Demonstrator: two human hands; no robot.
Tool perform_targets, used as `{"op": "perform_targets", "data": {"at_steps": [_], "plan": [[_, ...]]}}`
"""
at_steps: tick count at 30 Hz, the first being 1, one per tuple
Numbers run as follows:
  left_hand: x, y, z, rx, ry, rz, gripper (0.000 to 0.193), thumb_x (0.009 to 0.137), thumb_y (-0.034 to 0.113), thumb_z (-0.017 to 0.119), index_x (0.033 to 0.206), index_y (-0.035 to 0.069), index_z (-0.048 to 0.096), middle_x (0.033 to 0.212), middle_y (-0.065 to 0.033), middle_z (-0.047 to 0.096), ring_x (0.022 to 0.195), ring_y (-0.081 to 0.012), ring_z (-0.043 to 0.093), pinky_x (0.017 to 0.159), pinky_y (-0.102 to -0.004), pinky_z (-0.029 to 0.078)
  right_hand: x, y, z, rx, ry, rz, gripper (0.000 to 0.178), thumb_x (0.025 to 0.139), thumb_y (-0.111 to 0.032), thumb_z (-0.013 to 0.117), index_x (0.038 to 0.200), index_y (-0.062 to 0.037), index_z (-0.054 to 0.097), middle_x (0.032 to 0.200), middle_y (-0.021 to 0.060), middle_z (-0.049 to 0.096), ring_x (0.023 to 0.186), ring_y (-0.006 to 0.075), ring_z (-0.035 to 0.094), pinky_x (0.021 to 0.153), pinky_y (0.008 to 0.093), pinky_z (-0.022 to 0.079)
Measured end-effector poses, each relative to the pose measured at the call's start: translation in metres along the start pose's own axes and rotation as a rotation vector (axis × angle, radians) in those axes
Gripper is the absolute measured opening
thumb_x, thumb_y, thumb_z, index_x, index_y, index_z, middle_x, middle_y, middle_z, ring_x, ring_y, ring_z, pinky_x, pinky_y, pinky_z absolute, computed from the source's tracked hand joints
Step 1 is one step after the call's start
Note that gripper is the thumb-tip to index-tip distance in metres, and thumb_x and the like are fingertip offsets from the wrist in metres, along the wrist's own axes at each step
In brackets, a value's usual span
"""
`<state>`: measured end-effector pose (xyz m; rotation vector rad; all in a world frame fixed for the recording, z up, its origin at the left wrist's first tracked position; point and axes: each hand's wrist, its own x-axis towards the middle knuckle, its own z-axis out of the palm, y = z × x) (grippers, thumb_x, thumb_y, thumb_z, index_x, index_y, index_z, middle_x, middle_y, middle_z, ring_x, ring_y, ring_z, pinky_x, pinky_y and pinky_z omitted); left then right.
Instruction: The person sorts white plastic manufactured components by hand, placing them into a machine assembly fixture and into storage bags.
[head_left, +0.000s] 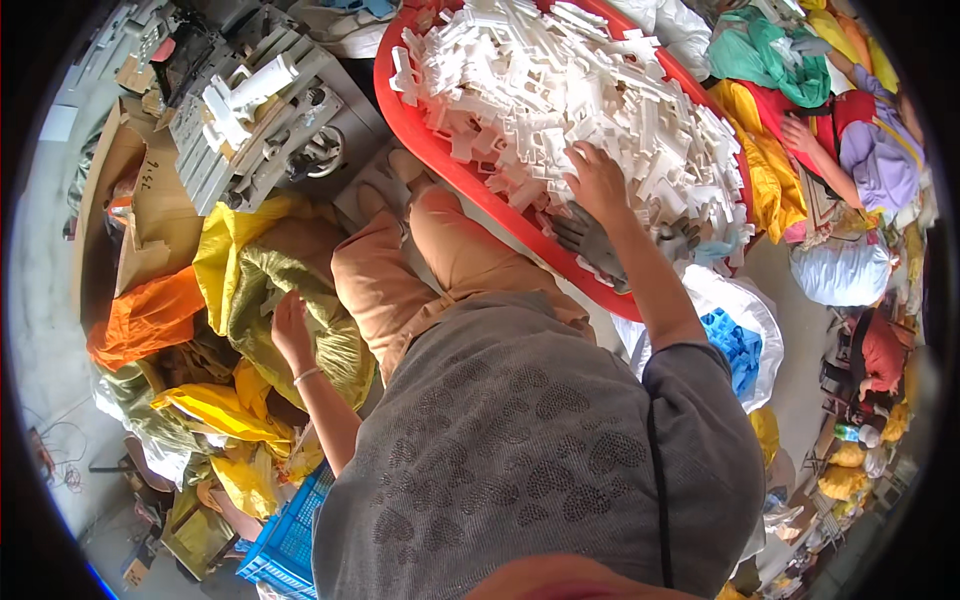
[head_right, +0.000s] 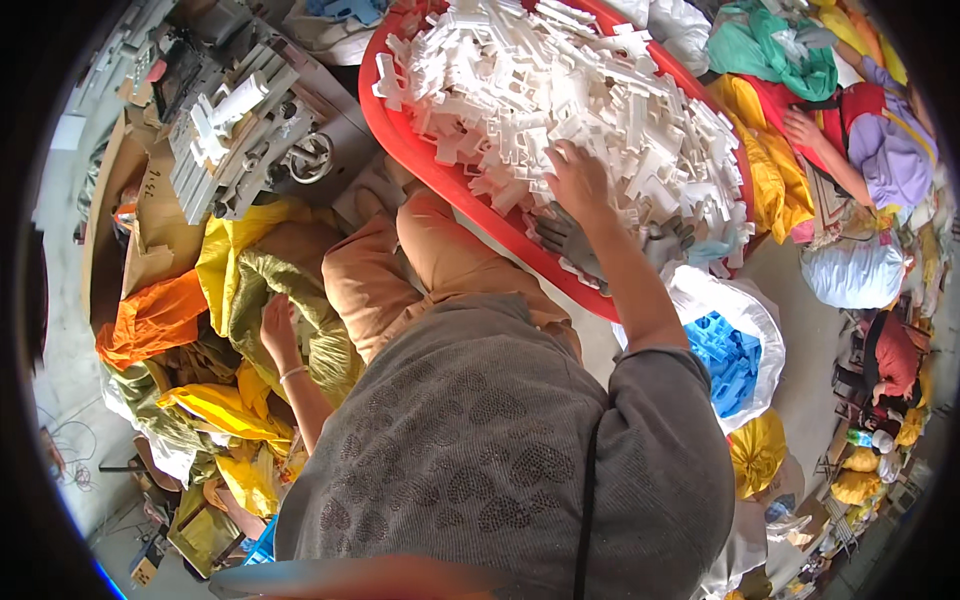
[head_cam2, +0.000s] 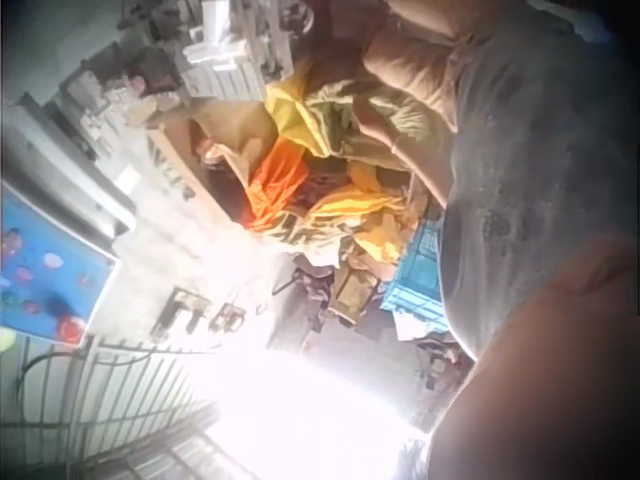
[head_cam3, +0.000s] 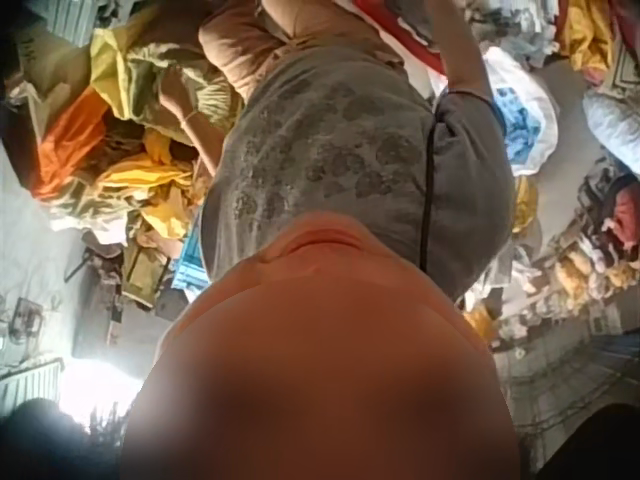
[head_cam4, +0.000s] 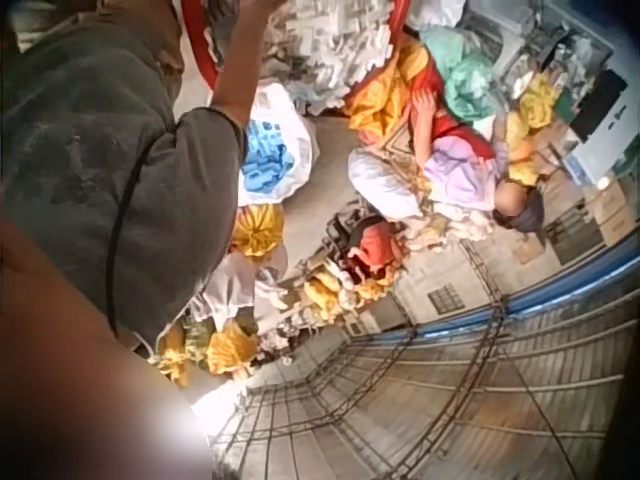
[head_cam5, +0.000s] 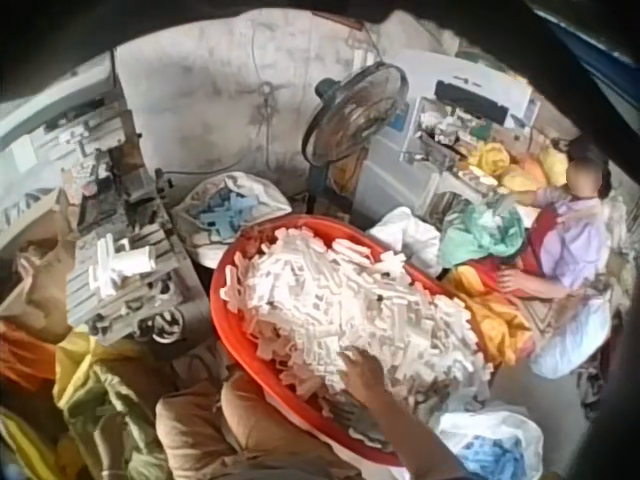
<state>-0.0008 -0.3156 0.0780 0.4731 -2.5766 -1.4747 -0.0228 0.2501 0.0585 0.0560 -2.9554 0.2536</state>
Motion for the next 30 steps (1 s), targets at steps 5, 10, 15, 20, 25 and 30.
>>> {"op": "perform_targets", "data": {"at_steps": [5, 10, 15, 20, 25, 30], "plan": [[-0.007, 0.033, 0.015, 0.148, -0.094, 0.119, 0.021, 0.090, 0.011, 0.055, 0.106, 0.001, 0.064, 0.095, -0.0086, 0.069, 0.083, -0.0156, 0.067, 0.070, -0.0257, 0.052, 0.070, -0.022, 0.021, -0.199, -0.233, 0.187, 0.035, 0.082, -0.034, 0.060, 0.110, -0.0136, 0.059, 0.113, 0.0050, 0.057, 0.097, 0.0221, 0.059, 0.073, 0.0397, 0.050], [-0.025, 0.031, 0.006, 0.165, -0.076, 0.097, 0.019, 0.090, 0.011, 0.056, 0.104, 0.001, 0.064, 0.092, -0.0076, 0.069, 0.080, -0.0137, 0.066, 0.070, -0.0251, 0.051, 0.110, -0.014, 0.031, -0.282, -0.572, 0.178, 0.035, 0.084, -0.040, 0.052, 0.105, -0.0136, 0.062, 0.101, 0.0103, 0.063, 0.093, 0.0253, 0.063, 0.073, 0.0406, 0.051], [-0.041, 0.025, -0.011, 0.062, -0.038, -0.030, 0.021, 0.091, 0.012, 0.056, 0.105, -0.001, 0.063, 0.092, -0.0073, 0.068, 0.081, -0.0117, 0.064, 0.071, -0.0237, 0.051, 0.113, -0.022, -0.040, 0.227, -0.177, 0.087, 0.033, 0.077, -0.030, 0.064, 0.103, -0.0103, 0.061, 0.100, 0.0144, 0.060, 0.086, 0.0313, 0.062, 0.076, 0.0378, 0.050], [-0.027, 0.017, -0.009, 0.028, -0.017, -0.086, 0.023, 0.092, 0.015, 0.055, 0.107, -0.001, 0.062, 0.097, -0.0083, 0.067, 0.084, -0.0127, 0.064, 0.075, -0.0244, 0.052, 0.060, 0.009, -0.034, 0.737, -0.169, 0.258, 0.046, 0.073, -0.010, 0.067, 0.117, -0.0085, 0.055, 0.110, 0.0151, 0.056, 0.089, 0.0251, 0.060, 0.074, 0.0292, 0.050], [0.003, 0.057, 0.010, -0.020, 0.021, 0.183, 0.019, 0.089, 0.012, 0.059, 0.101, -0.002, 0.065, 0.086, -0.0074, 0.069, 0.077, -0.0119, 0.065, 0.070, -0.0243, 0.051, 0.007, 0.069, 0.074, 0.581, -0.004, 0.267, 0.040, 0.069, -0.010, 0.065, 0.108, -0.0023, 0.057, 0.100, 0.0129, 0.059, 0.085, 0.0230, 0.059, 0.075, 0.0323, 0.049], [0.034, 0.146, 0.003, 0.034, 0.148, 0.455, 0.014, 0.086, 0.009, 0.061, 0.096, 0.002, 0.066, 0.078, -0.0086, 0.067, 0.068, -0.0128, 0.064, 0.063, -0.0250, 0.049, 0.022, 0.036, 0.058, 0.406, -0.019, 0.223, 0.040, 0.068, -0.012, 0.064, 0.106, -0.0030, 0.057, 0.099, 0.0192, 0.059, 0.095, 0.0357, 0.054, 0.084, 0.0425, 0.044]]}}
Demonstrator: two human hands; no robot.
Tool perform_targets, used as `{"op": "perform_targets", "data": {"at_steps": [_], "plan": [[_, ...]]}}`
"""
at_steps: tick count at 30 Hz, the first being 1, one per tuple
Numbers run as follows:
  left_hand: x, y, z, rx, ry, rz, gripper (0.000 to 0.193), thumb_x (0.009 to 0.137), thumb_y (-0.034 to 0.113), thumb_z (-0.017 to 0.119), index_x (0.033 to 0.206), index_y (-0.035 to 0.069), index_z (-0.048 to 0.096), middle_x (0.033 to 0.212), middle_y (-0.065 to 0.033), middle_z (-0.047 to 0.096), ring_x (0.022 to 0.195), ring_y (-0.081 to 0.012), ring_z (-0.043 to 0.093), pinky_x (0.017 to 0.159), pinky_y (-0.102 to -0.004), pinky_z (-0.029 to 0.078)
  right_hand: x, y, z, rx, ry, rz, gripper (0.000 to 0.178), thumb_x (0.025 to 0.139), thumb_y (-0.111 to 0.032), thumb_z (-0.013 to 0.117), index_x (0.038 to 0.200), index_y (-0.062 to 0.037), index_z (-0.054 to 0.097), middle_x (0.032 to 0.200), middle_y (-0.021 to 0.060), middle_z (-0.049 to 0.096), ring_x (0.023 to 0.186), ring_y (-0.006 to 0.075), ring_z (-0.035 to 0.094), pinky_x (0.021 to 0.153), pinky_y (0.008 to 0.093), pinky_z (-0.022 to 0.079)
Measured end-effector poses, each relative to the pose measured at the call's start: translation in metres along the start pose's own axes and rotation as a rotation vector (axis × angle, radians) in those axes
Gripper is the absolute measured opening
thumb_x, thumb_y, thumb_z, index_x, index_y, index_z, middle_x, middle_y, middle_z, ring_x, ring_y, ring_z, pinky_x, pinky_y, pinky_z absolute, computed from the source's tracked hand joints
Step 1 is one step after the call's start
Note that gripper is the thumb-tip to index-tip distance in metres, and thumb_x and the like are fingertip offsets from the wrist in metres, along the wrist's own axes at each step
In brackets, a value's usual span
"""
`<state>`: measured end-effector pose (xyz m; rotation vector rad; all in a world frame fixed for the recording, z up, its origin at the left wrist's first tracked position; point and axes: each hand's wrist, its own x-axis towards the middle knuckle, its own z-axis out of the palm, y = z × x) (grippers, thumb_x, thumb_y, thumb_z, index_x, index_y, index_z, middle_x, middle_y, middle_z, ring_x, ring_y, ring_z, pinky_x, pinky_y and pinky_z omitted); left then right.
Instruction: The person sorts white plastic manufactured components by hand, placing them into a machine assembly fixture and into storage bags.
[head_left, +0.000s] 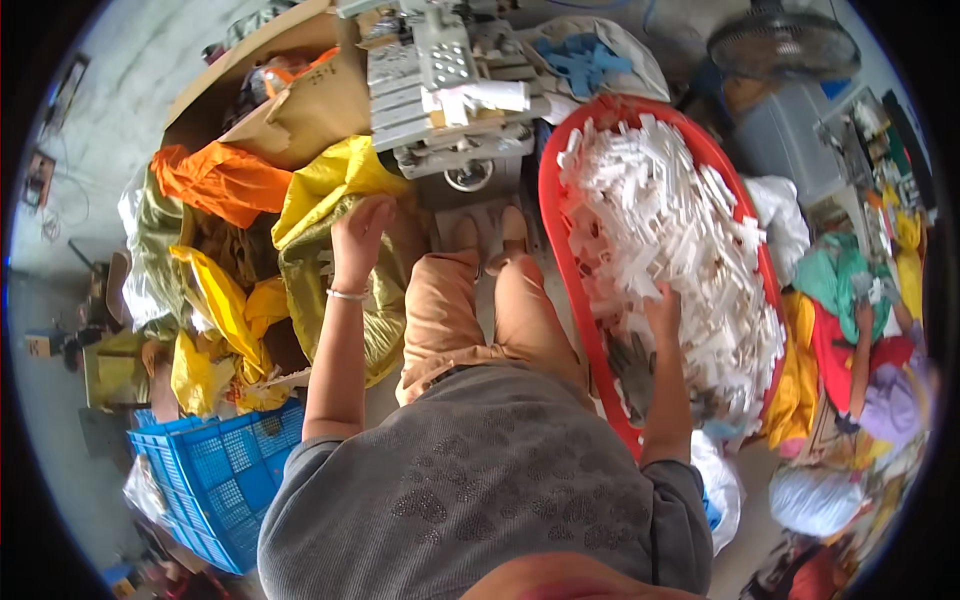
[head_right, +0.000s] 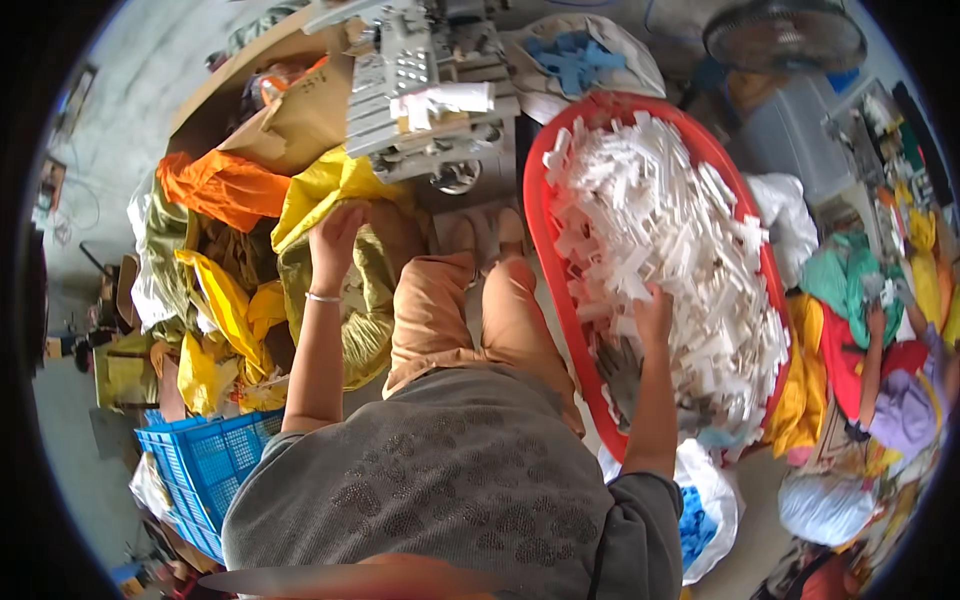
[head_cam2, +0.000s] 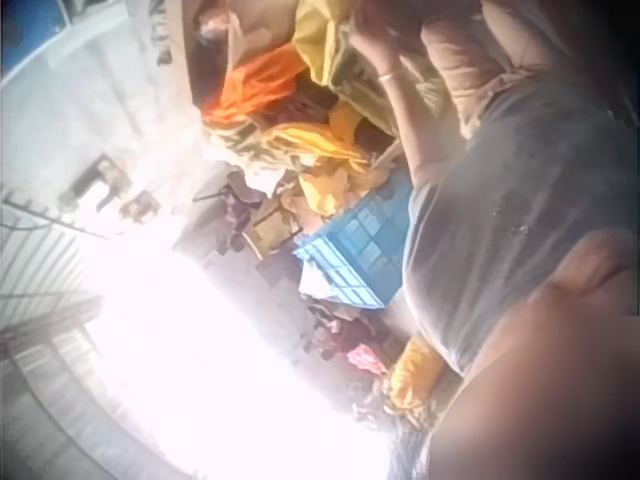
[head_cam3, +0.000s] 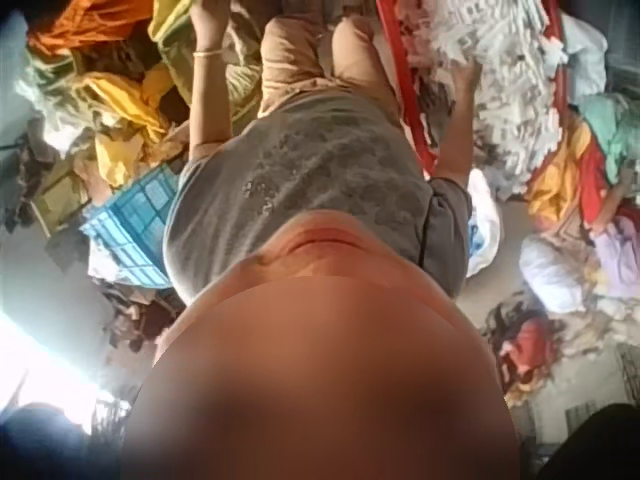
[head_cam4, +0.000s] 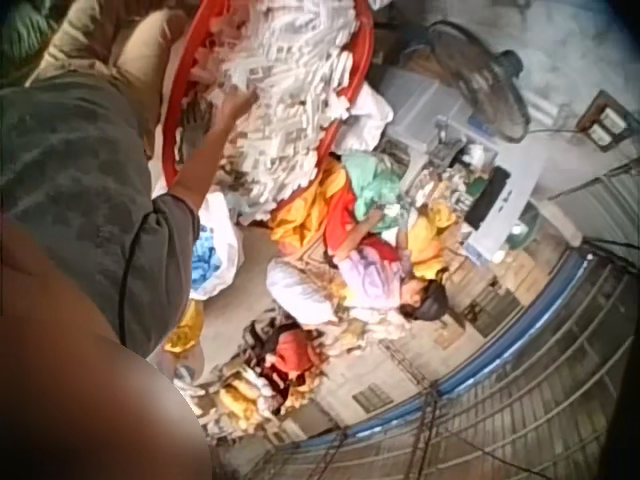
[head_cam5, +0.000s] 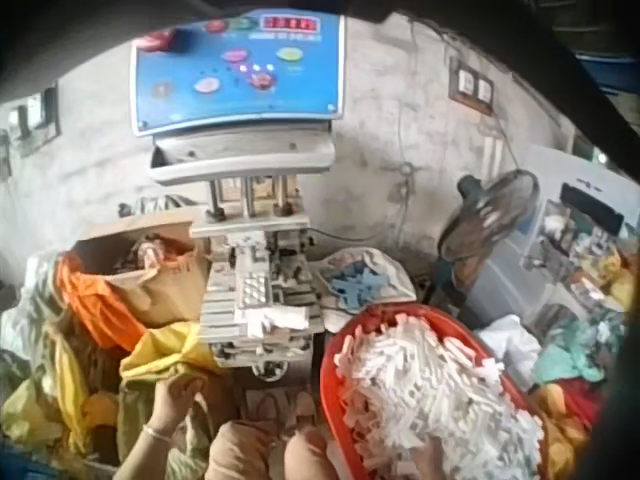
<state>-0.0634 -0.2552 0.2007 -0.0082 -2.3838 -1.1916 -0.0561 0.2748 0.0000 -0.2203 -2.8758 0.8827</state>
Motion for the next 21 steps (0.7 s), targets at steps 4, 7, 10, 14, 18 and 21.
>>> {"op": "perform_targets", "data": {"at_steps": [4, 7, 10, 14, 18, 21], "plan": [[0.042, 0.030, -0.010, 0.054, 0.120, 0.031, 0.012, 0.085, 0.010, 0.062, 0.094, 0.003, 0.067, 0.078, -0.0081, 0.066, 0.066, -0.0147, 0.064, 0.062, -0.0259, 0.048, 0.002, 0.002, -0.005, 0.065, 0.012, -0.052, 0.040, 0.072, -0.011, 0.063, 0.111, -0.0025, 0.055, 0.100, 0.0189, 0.058, 0.093, 0.0338, 0.056, 0.082, 0.0390, 0.046], [0.072, 0.048, -0.014, 0.063, 0.144, 0.226, 0.015, 0.085, 0.011, 0.062, 0.098, 0.005, 0.065, 0.080, -0.0088, 0.066, 0.063, -0.0165, 0.063, 0.062, -0.0268, 0.049, 0.002, -0.024, -0.030, 0.507, -0.109, 0.146, 0.039, 0.079, -0.008, 0.061, 0.116, -0.0008, 0.053, 0.103, 0.0148, 0.057, 0.088, 0.0269, 0.059, 0.077, 0.0339, 0.049], [0.103, 0.049, -0.003, 0.022, 0.028, 0.238, 0.020, 0.083, 0.013, 0.065, 0.102, 0.006, 0.063, 0.083, -0.0097, 0.066, 0.067, -0.0191, 0.064, 0.064, -0.0278, 0.050, 0.003, -0.065, -0.059, 0.937, -0.117, 0.299, 0.038, 0.086, -0.004, 0.056, 0.122, 0.0022, 0.048, 0.108, 0.0095, 0.054, 0.083, 0.0170, 0.060, 0.071, 0.0272, 0.052], [0.136, 0.047, 0.017, 0.060, -0.053, 0.351, 0.033, 0.077, 0.016, 0.073, 0.105, 0.004, 0.062, 0.088, -0.0087, 0.067, 0.081, -0.0189, 0.065, 0.072, -0.0291, 0.052, 0.019, -0.105, -0.078, 1.180, -0.118, 0.264, 0.040, 0.088, -0.001, 0.052, 0.127, 0.0041, 0.044, 0.113, 0.0107, 0.053, 0.085, 0.0176, 0.060, 0.075, 0.0276, 0.052], [0.151, 0.045, 0.021, 0.017, -0.183, 0.327, 0.033, 0.074, 0.017, 0.075, 0.104, 0.007, 0.063, 0.091, -0.0080, 0.067, 0.084, -0.0172, 0.066, 0.073, -0.0278, 0.052, 0.050, -0.163, -0.088, 1.408, -0.147, 0.127, 0.040, 0.089, -0.002, 0.051, 0.127, 0.0044, 0.044, 0.114, 0.0103, 0.054, 0.096, 0.0170, 0.056, 0.081, 0.0294, 0.050], [0.147, 0.044, 0.018, 0.033, -0.117, 0.360, 0.032, 0.075, 0.015, 0.075, 0.103, 0.005, 0.063, 0.093, -0.0081, 0.068, 0.086, -0.0157, 0.066, 0.075, -0.0265, 0.051, 0.082, -0.220, -0.087, 1.526, -0.251, -0.071, 0.039, 0.089, -0.004, 0.052, 0.127, 0.0040, 0.044, 0.115, 0.0105, 0.054, 0.100, 0.0170, 0.055, 0.083, 0.0296, 0.049]]}}
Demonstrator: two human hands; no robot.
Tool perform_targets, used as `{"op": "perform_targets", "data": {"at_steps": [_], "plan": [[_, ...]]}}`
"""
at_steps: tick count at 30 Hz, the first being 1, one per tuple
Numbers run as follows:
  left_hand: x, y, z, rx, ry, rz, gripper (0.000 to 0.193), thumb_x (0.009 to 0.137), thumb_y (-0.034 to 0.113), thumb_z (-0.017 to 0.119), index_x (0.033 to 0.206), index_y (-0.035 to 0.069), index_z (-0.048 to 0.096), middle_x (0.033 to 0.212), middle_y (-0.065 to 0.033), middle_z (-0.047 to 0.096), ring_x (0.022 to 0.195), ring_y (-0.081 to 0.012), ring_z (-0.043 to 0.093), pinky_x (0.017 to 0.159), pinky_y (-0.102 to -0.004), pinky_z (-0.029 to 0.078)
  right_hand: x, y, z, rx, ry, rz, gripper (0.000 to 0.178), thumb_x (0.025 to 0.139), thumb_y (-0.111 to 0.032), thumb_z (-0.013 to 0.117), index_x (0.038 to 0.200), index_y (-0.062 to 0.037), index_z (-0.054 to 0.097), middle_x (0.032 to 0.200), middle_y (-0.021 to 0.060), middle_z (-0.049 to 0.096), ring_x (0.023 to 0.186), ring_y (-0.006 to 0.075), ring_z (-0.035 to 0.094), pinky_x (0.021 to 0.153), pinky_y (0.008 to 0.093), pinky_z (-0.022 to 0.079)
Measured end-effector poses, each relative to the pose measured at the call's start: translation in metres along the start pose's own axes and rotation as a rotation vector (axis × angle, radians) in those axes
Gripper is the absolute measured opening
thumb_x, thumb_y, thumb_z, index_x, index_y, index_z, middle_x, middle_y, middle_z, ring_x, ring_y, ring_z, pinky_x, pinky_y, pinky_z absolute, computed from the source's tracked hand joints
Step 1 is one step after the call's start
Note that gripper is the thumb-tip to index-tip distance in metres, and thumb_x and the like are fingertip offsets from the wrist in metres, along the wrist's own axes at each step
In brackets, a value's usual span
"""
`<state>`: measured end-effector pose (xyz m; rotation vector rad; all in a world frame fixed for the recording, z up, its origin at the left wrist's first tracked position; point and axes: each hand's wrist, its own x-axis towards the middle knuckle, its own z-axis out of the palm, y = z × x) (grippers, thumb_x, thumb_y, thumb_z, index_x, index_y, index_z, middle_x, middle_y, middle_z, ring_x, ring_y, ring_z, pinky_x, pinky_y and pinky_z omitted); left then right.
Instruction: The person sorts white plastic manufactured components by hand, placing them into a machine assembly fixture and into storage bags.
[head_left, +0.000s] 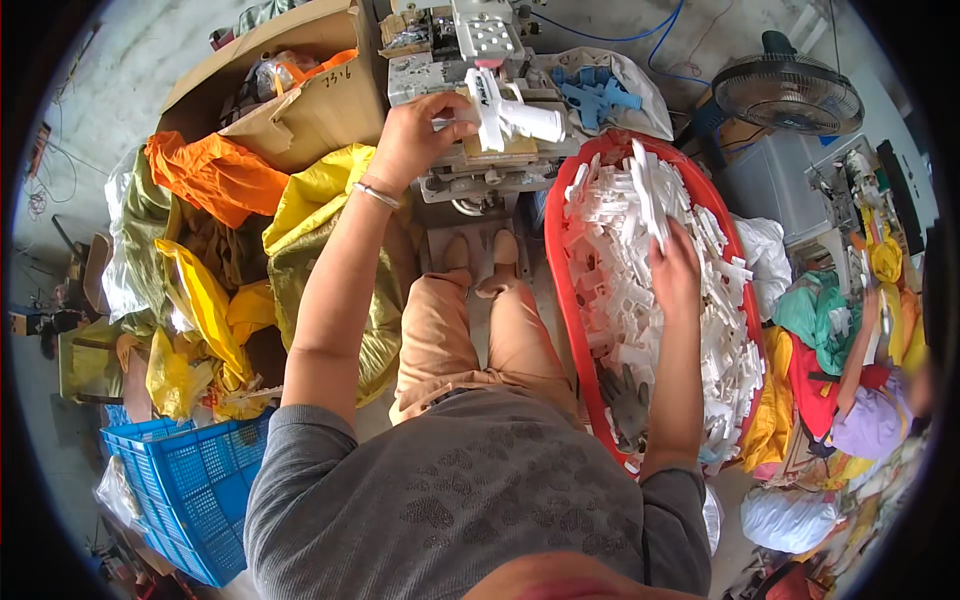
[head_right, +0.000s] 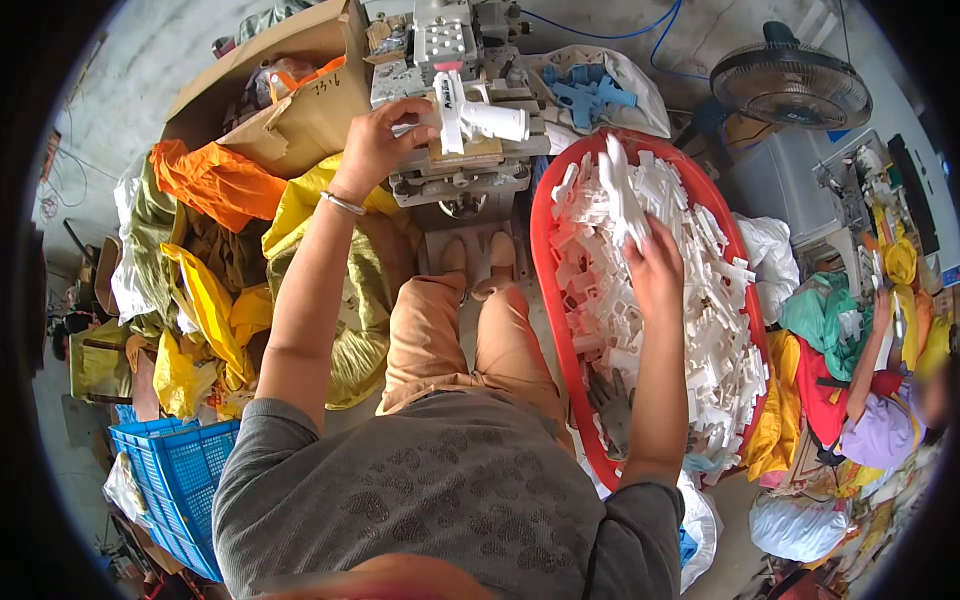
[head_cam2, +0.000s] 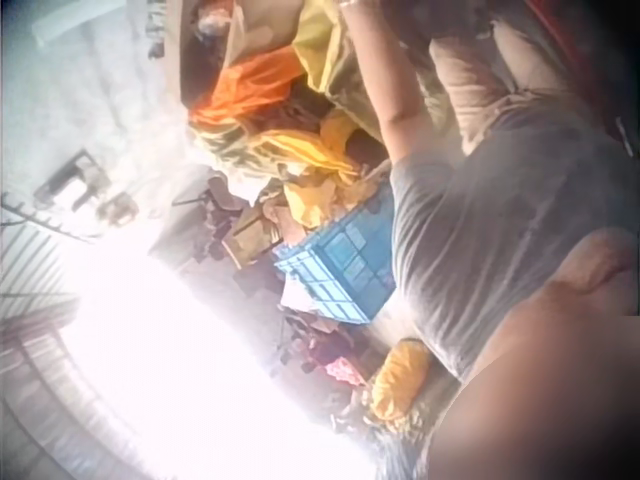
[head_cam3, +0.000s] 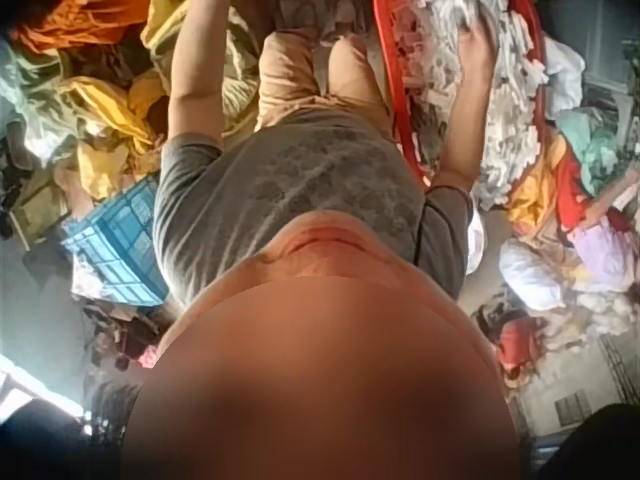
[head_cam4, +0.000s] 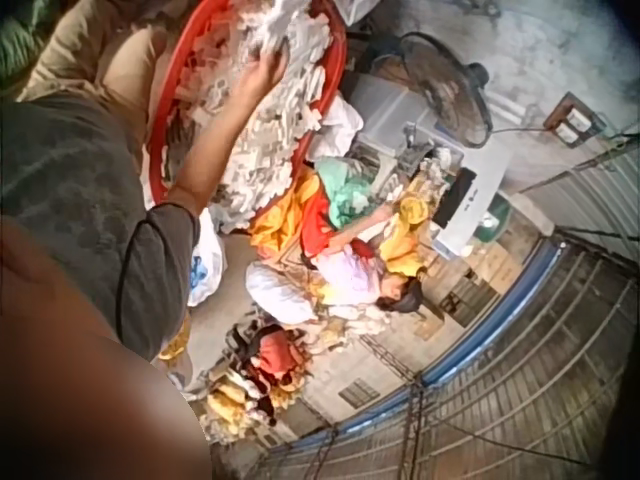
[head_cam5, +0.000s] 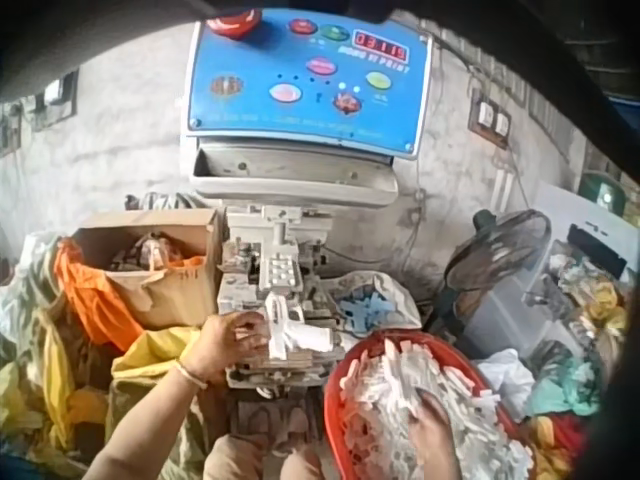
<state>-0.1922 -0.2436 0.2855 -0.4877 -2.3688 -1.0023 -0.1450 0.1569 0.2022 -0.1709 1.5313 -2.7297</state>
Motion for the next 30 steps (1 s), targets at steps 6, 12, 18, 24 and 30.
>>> {"op": "perform_targets", "data": {"at_steps": [6, 12, 18, 24, 30], "plan": [[-0.053, -0.018, -0.036, -0.233, 0.286, -0.163, 0.026, 0.081, 0.004, 0.067, 0.104, -0.005, 0.060, 0.105, -0.0087, 0.064, 0.091, -0.0128, 0.062, 0.081, -0.0246, 0.050, 0.068, 0.007, 0.110, -0.243, -0.291, 0.002, 0.035, 0.089, -0.004, 0.053, 0.123, 0.0012, 0.048, 0.105, 0.0124, 0.059, 0.084, 0.0163, 0.062, 0.074, 0.0275, 0.053], [-0.185, -0.036, -0.087, 0.030, 0.477, -0.512, 0.022, 0.082, 0.007, 0.067, 0.102, -0.003, 0.063, 0.096, -0.0059, 0.067, 0.086, -0.0100, 0.062, 0.078, -0.0228, 0.049, 0.112, 0.010, 0.161, -0.709, -0.485, 0.044, 0.033, 0.086, -0.004, 0.057, 0.119, 0.0008, 0.055, 0.090, 0.0109, 0.063, 0.065, 0.0119, 0.061, 0.056, 0.0243, 0.052], [-0.261, -0.048, -0.085, 0.102, 0.503, -0.748, 0.023, 0.087, 0.016, 0.064, 0.103, 0.000, 0.065, 0.095, -0.0018, 0.066, 0.083, -0.0055, 0.059, 0.074, -0.0206, 0.046, 0.113, -0.007, 0.161, -1.118, -0.512, 0.050, 0.040, 0.090, -0.023, 0.057, 0.128, -0.0128, 0.050, 0.095, 0.0078, 0.061, 0.056, 0.0088, 0.057, 0.044, 0.0217, 0.046], [-0.324, -0.085, -0.081, 0.211, 0.362, -0.807, 0.035, 0.090, 0.025, 0.058, 0.114, 0.001, 0.059, 0.112, -0.0122, 0.063, 0.101, -0.0202, 0.060, 0.088, -0.0296, 0.046, 0.063, -0.019, 0.054, -0.974, -0.357, 0.072, 0.038, 0.092, -0.034, 0.054, 0.123, -0.0114, 0.053, 0.102, 0.0012, 0.059, 0.073, 0.0084, 0.058, 0.060, 0.0211, 0.046], [-0.371, -0.125, -0.074, -0.047, 0.192, -0.881, 0.030, 0.090, 0.021, 0.058, 0.110, -0.001, 0.062, 0.105, -0.0095, 0.065, 0.092, -0.0178, 0.062, 0.080, -0.0293, 0.050, -0.050, 0.032, -0.145, -1.453, 0.059, 0.292, 0.022, 0.090, -0.023, 0.057, 0.101, -0.0060, 0.064, 0.083, 0.0046, 0.066, 0.065, 0.0096, 0.058, 0.062, 0.0270, 0.049]]}}
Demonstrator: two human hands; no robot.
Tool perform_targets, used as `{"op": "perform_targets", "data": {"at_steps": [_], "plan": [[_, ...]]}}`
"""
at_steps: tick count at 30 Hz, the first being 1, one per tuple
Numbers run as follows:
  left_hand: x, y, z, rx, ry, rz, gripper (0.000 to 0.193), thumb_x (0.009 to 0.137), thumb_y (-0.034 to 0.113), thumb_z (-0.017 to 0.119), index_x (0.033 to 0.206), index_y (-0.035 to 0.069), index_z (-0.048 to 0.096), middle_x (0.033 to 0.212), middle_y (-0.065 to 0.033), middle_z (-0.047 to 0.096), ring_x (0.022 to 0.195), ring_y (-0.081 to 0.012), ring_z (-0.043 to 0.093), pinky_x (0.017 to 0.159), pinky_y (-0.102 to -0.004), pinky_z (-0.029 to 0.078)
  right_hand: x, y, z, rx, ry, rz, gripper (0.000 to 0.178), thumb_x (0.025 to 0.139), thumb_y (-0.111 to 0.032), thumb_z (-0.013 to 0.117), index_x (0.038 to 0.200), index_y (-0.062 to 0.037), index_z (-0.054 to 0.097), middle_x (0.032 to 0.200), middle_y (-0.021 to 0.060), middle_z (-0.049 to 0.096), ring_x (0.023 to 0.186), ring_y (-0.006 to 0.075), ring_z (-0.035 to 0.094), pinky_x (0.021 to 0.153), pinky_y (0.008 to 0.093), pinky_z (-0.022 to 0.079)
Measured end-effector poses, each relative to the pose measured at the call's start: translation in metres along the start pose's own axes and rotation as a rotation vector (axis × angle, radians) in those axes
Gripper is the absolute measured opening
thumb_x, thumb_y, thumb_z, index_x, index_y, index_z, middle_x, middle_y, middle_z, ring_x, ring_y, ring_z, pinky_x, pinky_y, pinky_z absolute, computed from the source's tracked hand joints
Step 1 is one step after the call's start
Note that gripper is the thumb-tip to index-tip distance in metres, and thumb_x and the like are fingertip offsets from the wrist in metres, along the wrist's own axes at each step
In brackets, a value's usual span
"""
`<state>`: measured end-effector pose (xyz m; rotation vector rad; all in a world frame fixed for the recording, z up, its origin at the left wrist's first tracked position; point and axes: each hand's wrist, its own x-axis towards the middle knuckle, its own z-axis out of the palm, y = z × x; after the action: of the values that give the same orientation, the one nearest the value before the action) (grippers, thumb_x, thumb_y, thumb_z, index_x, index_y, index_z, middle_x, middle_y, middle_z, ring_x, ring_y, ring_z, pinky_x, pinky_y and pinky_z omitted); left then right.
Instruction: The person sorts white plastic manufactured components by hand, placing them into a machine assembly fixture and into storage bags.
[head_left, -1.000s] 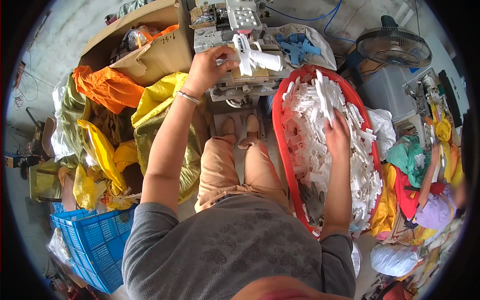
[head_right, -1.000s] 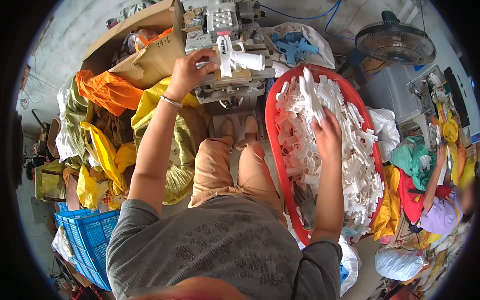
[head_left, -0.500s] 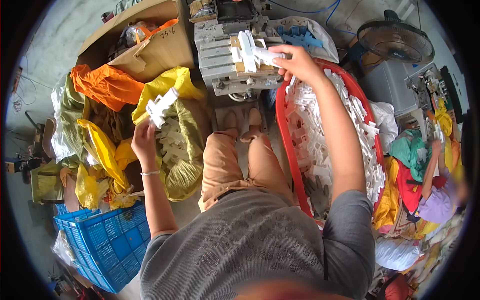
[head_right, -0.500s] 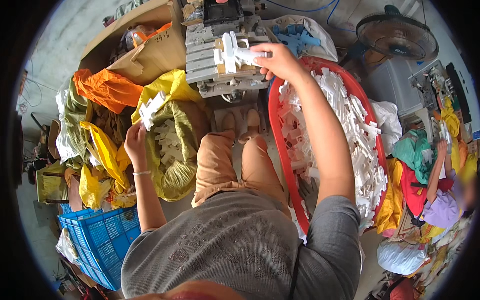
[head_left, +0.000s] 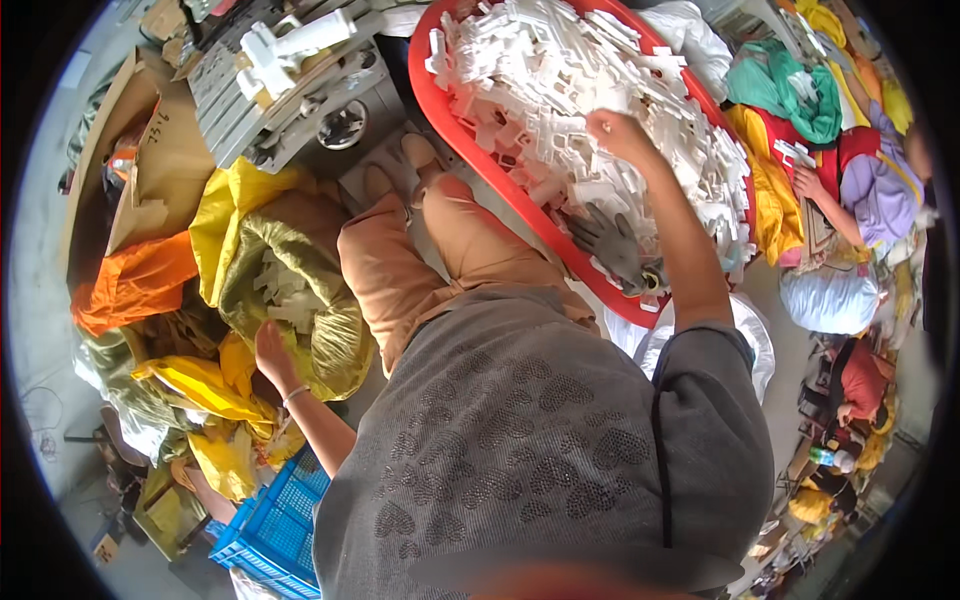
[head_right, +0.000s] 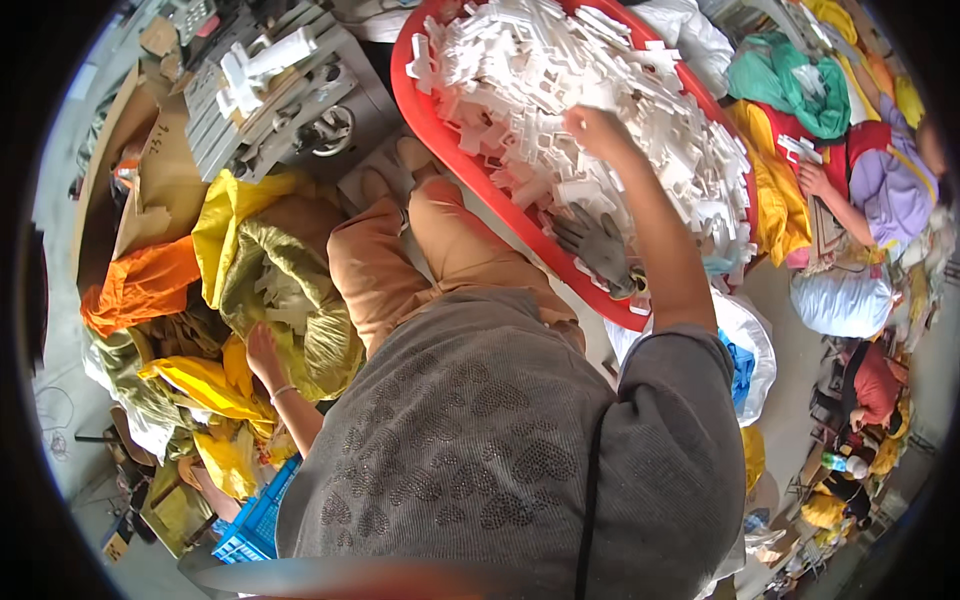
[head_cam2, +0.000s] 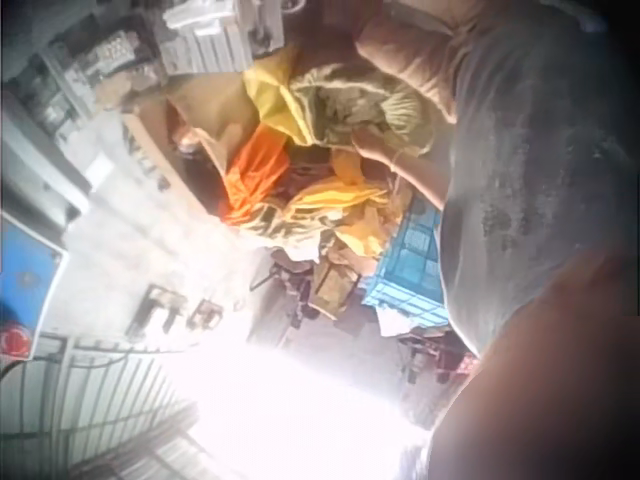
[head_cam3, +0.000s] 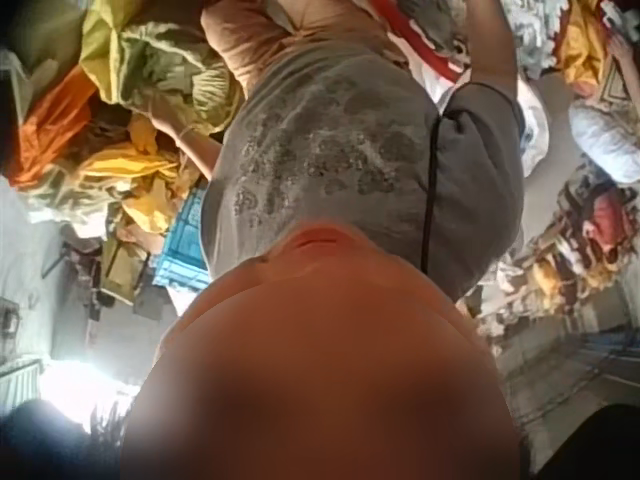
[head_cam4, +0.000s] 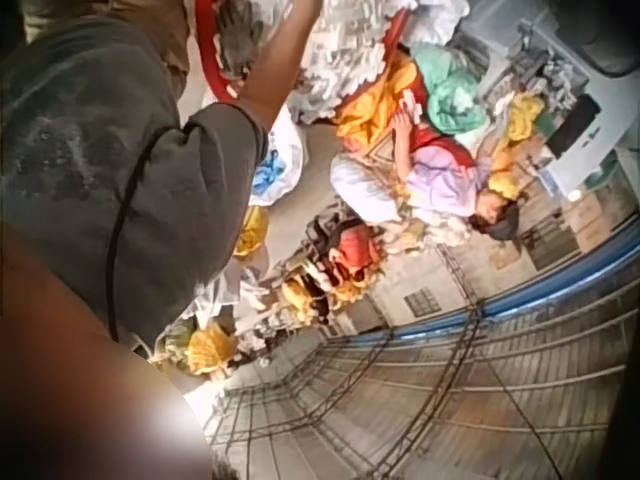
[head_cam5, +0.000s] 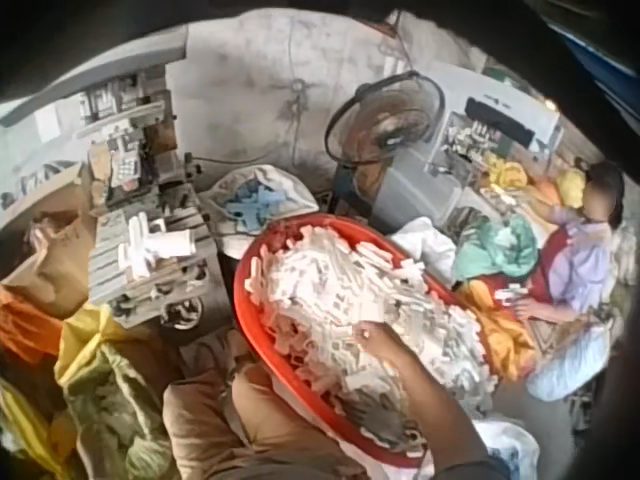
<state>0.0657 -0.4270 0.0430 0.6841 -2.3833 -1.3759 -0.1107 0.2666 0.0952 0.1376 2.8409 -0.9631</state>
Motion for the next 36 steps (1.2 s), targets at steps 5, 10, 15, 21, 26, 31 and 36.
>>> {"op": "perform_targets", "data": {"at_steps": [5, 10, 15, 21, 26, 31, 36], "plan": [[-0.010, 0.067, 0.059, 0.021, -0.137, -0.059, 0.025, 0.090, 0.019, 0.057, 0.103, -0.001, 0.065, 0.092, -0.0064, 0.067, 0.076, -0.0124, 0.064, 0.067, -0.0243, 0.052, -0.040, 0.013, 0.065, -0.173, 0.074, -0.116, 0.025, 0.079, -0.017, 0.063, 0.103, -0.0099, 0.063, 0.095, 0.0078, 0.064, 0.088, 0.0263, 0.061, 0.076, 0.0366, 0.048], [-0.019, 0.124, 0.097, 0.145, -0.276, 0.231, 0.018, 0.089, 0.013, 0.059, 0.101, 0.002, 0.066, 0.091, -0.0084, 0.068, 0.078, -0.0137, 0.066, 0.069, -0.0259, 0.052, -0.013, 0.001, 0.112, -0.531, 0.228, -0.242, 0.039, 0.074, -0.024, 0.066, 0.111, -0.0149, 0.060, 0.102, 0.0059, 0.060, 0.101, 0.0254, 0.056, 0.084, 0.0384, 0.045], [-0.037, 0.146, 0.095, 0.212, -0.329, 0.234, 0.019, 0.089, 0.013, 0.058, 0.102, 0.001, 0.065, 0.089, -0.0085, 0.068, 0.078, -0.0131, 0.065, 0.070, -0.0255, 0.051, 0.000, -0.012, 0.080, -0.546, 0.155, -0.296, 0.040, 0.071, -0.020, 0.067, 0.110, -0.0154, 0.060, 0.097, 0.0063, 0.061, 0.098, 0.0253, 0.058, 0.081, 0.0378, 0.047], [-0.043, 0.105, 0.083, 0.066, -0.381, 0.052, 0.022, 0.091, 0.012, 0.055, 0.107, -0.002, 0.062, 0.096, -0.0077, 0.066, 0.084, -0.0128, 0.063, 0.074, -0.0248, 0.052, 0.010, 0.003, -0.036, 0.314, -0.350, -0.061, 0.028, 0.083, -0.013, 0.062, 0.110, -0.0071, 0.060, 0.095, 0.0008, 0.065, 0.081, 0.0119, 0.062, 0.066, 0.0244, 0.048], [-0.037, 0.129, 0.107, 0.086, -0.403, 0.107, 0.021, 0.090, 0.012, 0.056, 0.104, -0.002, 0.064, 0.094, -0.0073, 0.067, 0.082, -0.0124, 0.065, 0.072, -0.0240, 0.051, -0.019, 0.062, -0.076, -0.443, 0.169, 0.093, 0.034, 0.083, -0.029, 0.063, 0.109, -0.0076, 0.060, 0.094, 0.0073, 0.067, 0.082, 0.0221, 0.064, 0.068, 0.0336, 0.049], [-0.032, 0.140, 0.109, 0.080, -0.394, 0.139, 0.023, 0.090, 0.014, 0.057, 0.104, -0.003, 0.064, 0.093, -0.0082, 0.068, 0.082, -0.0133, 0.066, 0.073, -0.0244, 0.051, -0.111, 0.051, -0.021, -0.405, -0.007, -0.028, 0.046, 0.079, -0.032, 0.064, 0.119, -0.0127, 0.054, 0.116, 0.0117, 0.057, 0.103, 0.0316, 0.057, 0.091, 0.0408, 0.044], [-0.035, 0.157, 0.095, 0.122, -0.334, 0.166, 0.021, 0.090, 0.014, 0.057, 0.103, -0.001, 0.065, 0.090, -0.0090, 0.069, 0.081, -0.0132, 0.066, 0.072, -0.0252, 0.051, -0.163, 0.116, 0.024, -0.216, 0.081, 0.102, 0.063, 0.074, -0.019, 0.067, 0.130, -0.0059, 0.043, 0.119, 0.0168, 0.052, 0.109, 0.0371, 0.049, 0.094, 0.0431, 0.040]]}}
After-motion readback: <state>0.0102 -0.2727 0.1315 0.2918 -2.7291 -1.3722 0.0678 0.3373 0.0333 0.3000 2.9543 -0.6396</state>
